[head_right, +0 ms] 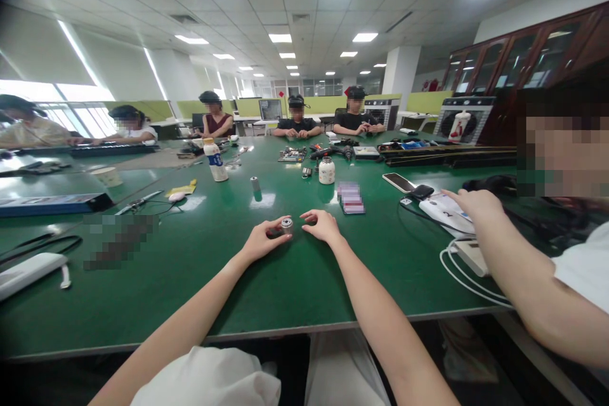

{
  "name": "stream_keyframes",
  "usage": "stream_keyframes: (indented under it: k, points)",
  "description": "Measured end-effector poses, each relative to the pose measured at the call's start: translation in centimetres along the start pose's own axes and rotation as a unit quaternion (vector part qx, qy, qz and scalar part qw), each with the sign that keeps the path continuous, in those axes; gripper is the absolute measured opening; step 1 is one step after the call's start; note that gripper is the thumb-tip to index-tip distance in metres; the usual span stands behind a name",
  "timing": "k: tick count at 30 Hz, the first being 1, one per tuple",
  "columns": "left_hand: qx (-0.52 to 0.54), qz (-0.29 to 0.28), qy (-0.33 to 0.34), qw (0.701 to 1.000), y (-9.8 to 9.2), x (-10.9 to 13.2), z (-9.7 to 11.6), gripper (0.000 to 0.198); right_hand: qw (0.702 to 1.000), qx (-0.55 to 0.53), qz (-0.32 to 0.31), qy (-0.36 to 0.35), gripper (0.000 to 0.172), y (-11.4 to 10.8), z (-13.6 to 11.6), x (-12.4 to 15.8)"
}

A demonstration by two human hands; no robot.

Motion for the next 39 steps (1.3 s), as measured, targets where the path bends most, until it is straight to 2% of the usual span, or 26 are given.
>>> stream_keyframes:
  k: [2,6,10,14,18,21,23,28,39]
  points:
    - [0.001,-0.003,-0.001,1.0,0.1,0.0,0.0,0.056,1.0,-0.003,0.0,-0.005,0.03,0.2,0.0,0.0]
    - [-0.003,-0.003,0.002,1.0,0.3,0.1,0.1,0.057,1.0,-0.009,0.016,0.0,0.021,0.1,-0.3,0.2]
    - [-0.006,0.0,0.007,1.0,0.4,0.0,0.2,0.057,0.995,-0.037,0.092,-0.028,0.016,-1.5,-2.1,0.5]
    - [0.007,-0.006,0.006,1.0,0.5,0.0,0.1,0.056,0.98,-0.077,0.156,-0.093,0.015,-3.0,-5.3,1.2]
    - [0.01,-0.004,0.002,1.0,0.4,0.0,-0.1,0.052,0.977,-0.082,0.124,-0.155,0.017,-2.2,-8.5,2.1]
    - [0.003,-0.001,0.0,1.0,0.4,-0.1,-0.2,0.041,0.98,-0.04,0.081,-0.177,0.019,-1.0,-9.8,2.6]
    - [-0.006,0.002,-0.001,1.0,0.3,-0.1,-0.2,0.038,0.981,-0.018,0.077,-0.177,0.021,-0.8,-9.9,2.7]
    - [-0.009,0.003,0.002,1.0,0.4,-0.1,-0.3,0.052,0.977,-0.042,0.121,-0.169,0.028,-1.8,-9.3,2.7]
    - [0.001,-0.008,-0.009,1.0,0.5,-0.1,-0.3,0.043,0.984,-0.008,0.098,-0.151,0.021,-1.2,-9.0,2.6]
Point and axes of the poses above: each hand's wrist, its own x-axis away from the middle knuckle, its own y-axis out of the palm, z = x × y, the point moved 9 cm from there along -x, towards the middle knuckle, and after that the axes turned 3 degrees about x, right-handed, at the moved point
